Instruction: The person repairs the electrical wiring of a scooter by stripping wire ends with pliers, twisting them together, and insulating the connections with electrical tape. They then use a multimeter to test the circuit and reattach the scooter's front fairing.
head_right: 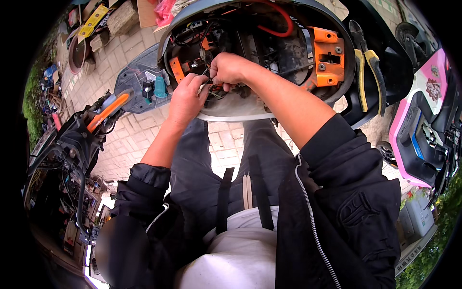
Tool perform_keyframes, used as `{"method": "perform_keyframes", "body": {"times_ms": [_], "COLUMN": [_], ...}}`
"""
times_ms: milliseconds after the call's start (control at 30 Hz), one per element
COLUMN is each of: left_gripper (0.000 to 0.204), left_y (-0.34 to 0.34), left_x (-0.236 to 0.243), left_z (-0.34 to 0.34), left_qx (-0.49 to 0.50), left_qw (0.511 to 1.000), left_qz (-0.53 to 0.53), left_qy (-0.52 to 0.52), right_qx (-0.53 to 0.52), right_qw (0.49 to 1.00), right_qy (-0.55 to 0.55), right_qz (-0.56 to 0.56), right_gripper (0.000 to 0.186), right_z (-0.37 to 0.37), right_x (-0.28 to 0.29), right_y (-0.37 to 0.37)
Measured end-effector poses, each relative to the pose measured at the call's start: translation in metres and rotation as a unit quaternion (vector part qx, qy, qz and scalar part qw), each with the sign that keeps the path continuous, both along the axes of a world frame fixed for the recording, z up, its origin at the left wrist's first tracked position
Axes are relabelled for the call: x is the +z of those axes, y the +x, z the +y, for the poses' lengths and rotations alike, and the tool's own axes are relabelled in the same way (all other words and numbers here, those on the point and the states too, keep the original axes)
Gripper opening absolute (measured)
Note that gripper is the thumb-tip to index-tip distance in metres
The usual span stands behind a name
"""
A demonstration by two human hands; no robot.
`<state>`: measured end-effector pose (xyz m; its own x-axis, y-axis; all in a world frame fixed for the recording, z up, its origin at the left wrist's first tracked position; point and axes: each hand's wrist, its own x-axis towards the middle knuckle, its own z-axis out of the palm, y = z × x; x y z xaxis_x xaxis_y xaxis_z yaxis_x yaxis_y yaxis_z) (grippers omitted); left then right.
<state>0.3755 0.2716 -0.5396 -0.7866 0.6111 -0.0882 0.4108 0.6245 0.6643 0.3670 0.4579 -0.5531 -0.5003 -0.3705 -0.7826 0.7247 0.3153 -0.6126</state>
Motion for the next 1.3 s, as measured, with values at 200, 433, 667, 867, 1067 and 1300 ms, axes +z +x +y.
{"method": "perform_keyframes", "body": {"times_ms": [200, 433, 667, 867, 1067, 1300], "left_gripper": [0.01, 0.012, 0.009, 0.015, 0.011, 0.017], "left_y": [0.001, -0.014, -0.01, 0.0, -0.004, -0.02], "left_x": [-0.007, -0.009, -0.005, -0.003, -0.007, -0.015], "left_z": [0.005, 0.011, 0.0, -0.003, 0.004, -0.001], "left_qx": [-0.009, 0.346, 0.18, -0.059, -0.057, 0.045], "left_qw": [1.0, 0.644, 0.894, 0.998, 0.995, 0.886], "left_qz": [0.018, -0.675, -0.411, -0.029, -0.079, -0.46], "left_qy": [-0.002, 0.099, -0.01, -0.002, -0.005, -0.03], "right_qx": [0.014, 0.016, 0.01, 0.016, 0.04, 0.09], "right_qw": [1.0, 1.0, 1.0, 1.0, 0.999, 0.992], "right_qy": [0.007, -0.009, -0.021, -0.015, -0.004, 0.04], "right_qz": [0.003, -0.003, -0.006, 0.007, 0.0, 0.075], "right_gripper": [0.014, 0.02, 0.026, 0.02, 0.018, 0.016], "right_z": [-0.001, 0.0, 0.004, 0.005, 0.005, 0.004], "right_x": [0.002, 0.007, 0.003, 0.003, -0.003, 0.021], "right_y": [-0.001, -0.002, -0.001, 0.0, 0.0, 0.008]}}
